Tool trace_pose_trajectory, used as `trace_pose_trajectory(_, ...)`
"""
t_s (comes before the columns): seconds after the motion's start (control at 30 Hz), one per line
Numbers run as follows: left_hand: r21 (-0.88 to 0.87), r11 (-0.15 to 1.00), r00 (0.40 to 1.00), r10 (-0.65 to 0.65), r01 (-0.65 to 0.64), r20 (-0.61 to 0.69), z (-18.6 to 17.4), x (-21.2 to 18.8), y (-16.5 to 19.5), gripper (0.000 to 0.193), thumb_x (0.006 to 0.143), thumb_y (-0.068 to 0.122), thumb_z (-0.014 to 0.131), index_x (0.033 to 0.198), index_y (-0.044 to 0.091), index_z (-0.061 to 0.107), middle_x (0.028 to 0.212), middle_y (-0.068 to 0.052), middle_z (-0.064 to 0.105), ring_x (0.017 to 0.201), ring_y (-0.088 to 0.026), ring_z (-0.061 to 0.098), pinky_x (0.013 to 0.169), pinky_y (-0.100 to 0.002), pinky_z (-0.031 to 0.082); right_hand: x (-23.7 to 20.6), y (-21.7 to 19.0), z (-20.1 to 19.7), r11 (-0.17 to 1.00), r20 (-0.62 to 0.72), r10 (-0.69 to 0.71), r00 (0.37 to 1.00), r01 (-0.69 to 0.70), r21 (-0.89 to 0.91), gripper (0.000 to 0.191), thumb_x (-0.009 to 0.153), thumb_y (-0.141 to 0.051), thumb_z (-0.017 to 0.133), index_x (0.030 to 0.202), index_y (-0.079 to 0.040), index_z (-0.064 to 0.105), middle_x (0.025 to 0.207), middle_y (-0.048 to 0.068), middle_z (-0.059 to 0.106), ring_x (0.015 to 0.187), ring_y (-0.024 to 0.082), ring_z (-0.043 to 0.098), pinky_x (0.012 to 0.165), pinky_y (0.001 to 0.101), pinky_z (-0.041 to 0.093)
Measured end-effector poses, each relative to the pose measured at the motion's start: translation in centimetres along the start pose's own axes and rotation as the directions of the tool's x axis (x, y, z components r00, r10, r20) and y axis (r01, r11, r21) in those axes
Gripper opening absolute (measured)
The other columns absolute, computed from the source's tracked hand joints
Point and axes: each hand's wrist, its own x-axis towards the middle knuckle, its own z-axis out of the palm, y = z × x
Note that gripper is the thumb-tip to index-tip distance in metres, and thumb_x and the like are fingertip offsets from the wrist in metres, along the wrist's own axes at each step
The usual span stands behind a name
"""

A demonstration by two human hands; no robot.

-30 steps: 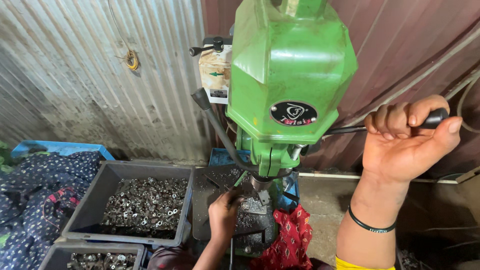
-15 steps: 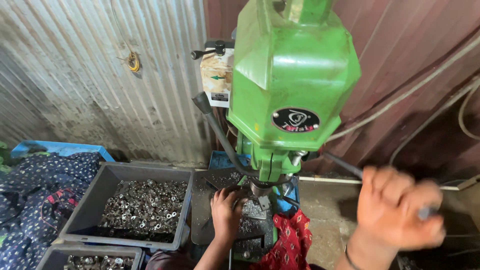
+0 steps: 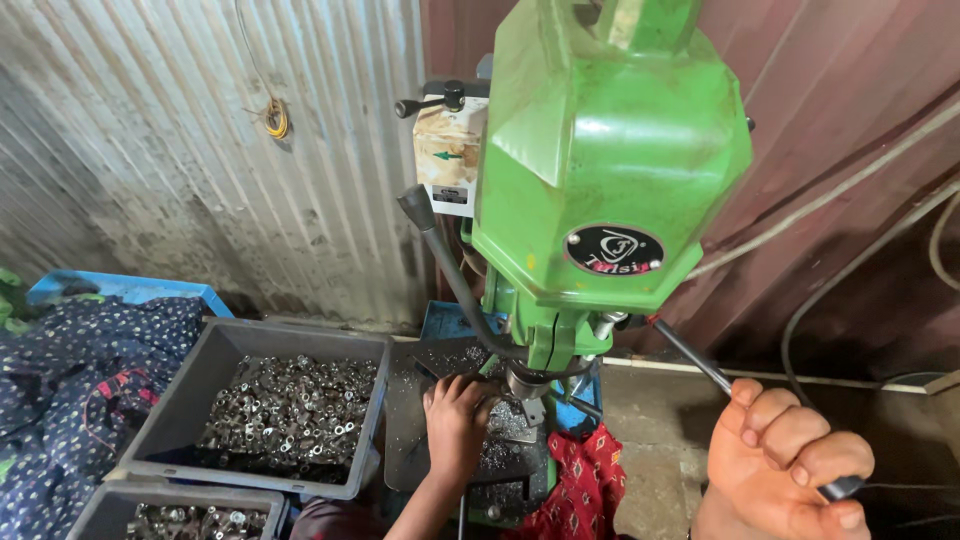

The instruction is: The person picks small metal fittings from a tray, positions each one under a bench drill press, and pulls the machine lever by hand to drill the part, then moves the drilled piece into a filled tray. The person repeats this cycle with one part at a time and briefly reaches into the trays to gather more parts.

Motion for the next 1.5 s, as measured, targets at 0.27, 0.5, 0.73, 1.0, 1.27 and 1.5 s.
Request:
trace_pose_trajectory(0.27,-0.109,0.988,0.969,-0.085,0.113,0.234,-1.2,0.6,-1.5,0.013,0.079,0.02,0.075,0.091,0.017,0.077,0.098,-0.004,0.075,0.104,-0.029,0.065,0.093,-0.045,0.044,10.5,-0.1,4.9,0.966,-0.039,0.203,0.978,-0.206,-0.154,0.055,0.105,-0.066,0.048,0.091,-0.015,0.036,0.059,-0.001,0.026,0.056,0.015,0.029,0.057,0.0335,0.031)
trace_pose_trajectory(0.5,0.311,0.934,0.963,-0.099,0.176,-0.25,-6.9,0.9,-3.4,0.047,0.079,0.02,0.07,0.125,0.014,0.07,0.131,-0.011,0.065,0.127,-0.034,0.054,0.107,-0.053,0.037,14.1,1.8,7.5,0.973,-0.075,0.189,0.979,-0.197,-0.124,0.059,0.111,-0.063,0.049,0.086,-0.012,0.033,0.06,-0.003,0.021,0.053,0.012,0.019,0.056,0.03,0.021)
trace_pose_trajectory(0.73,0.275,0.96,0.977,-0.009,-0.052,0.214,-3.3,3.0,-2.2,0.039,0.085,0.028,0.071,0.124,0.024,0.071,0.148,-0.014,0.051,0.14,-0.035,0.039,0.114,-0.057,0.023,14.0,1.4,8.1,0.976,-0.094,0.206,0.974,-0.212,-0.055,0.054,0.11,-0.059,0.047,0.088,-0.011,0.036,0.06,-0.002,0.024,0.056,0.014,0.023,0.054,0.0282,0.02)
trace_pose_trajectory(1.0,0.281,0.919,0.817,-0.38,0.278,0.433,-3.3,1.5,-1.8,0.034,0.082,0.028,0.074,0.114,0.017,0.067,0.117,-0.003,0.073,0.122,-0.025,0.062,0.108,-0.045,0.042,13.7,1.4,7.5,0.973,-0.083,0.225,0.971,-0.228,-0.021,0.054,0.111,-0.058,0.045,0.088,-0.01,0.038,0.061,-0.001,0.026,0.055,0.013,0.024,0.051,0.0259,0.02)
trace_pose_trajectory(1.27,-0.344,0.876,0.941,-0.314,0.338,0.127,-2.8,-0.7,-0.2,0.026,0.068,0.005,0.081,0.094,0.009,0.078,0.091,-0.008,0.077,0.081,-0.025,0.077,0.075,-0.033,0.059,13.7,1.6,7.1,0.974,-0.109,0.225,0.968,-0.226,0.005,0.056,0.113,-0.06,0.046,0.088,-0.01,0.038,0.061,-0.003,0.025,0.051,0.011,0.022,0.055,0.0277,0.022)
trace_pose_trajectory(1.5,-0.273,0.882,0.922,-0.351,0.384,0.161,-0.4,-0.4,1.5,0.027,0.067,0.017,0.089,0.09,0.007,0.078,0.091,-0.01,0.075,0.08,-0.028,0.074,0.073,-0.035,0.057,13.8,1.5,7.2,0.973,-0.077,0.228,0.971,-0.23,-0.019,0.057,0.114,-0.061,0.048,0.089,-0.011,0.038,0.062,-0.003,0.024,0.053,0.011,0.022,0.052,0.0254,0.019)
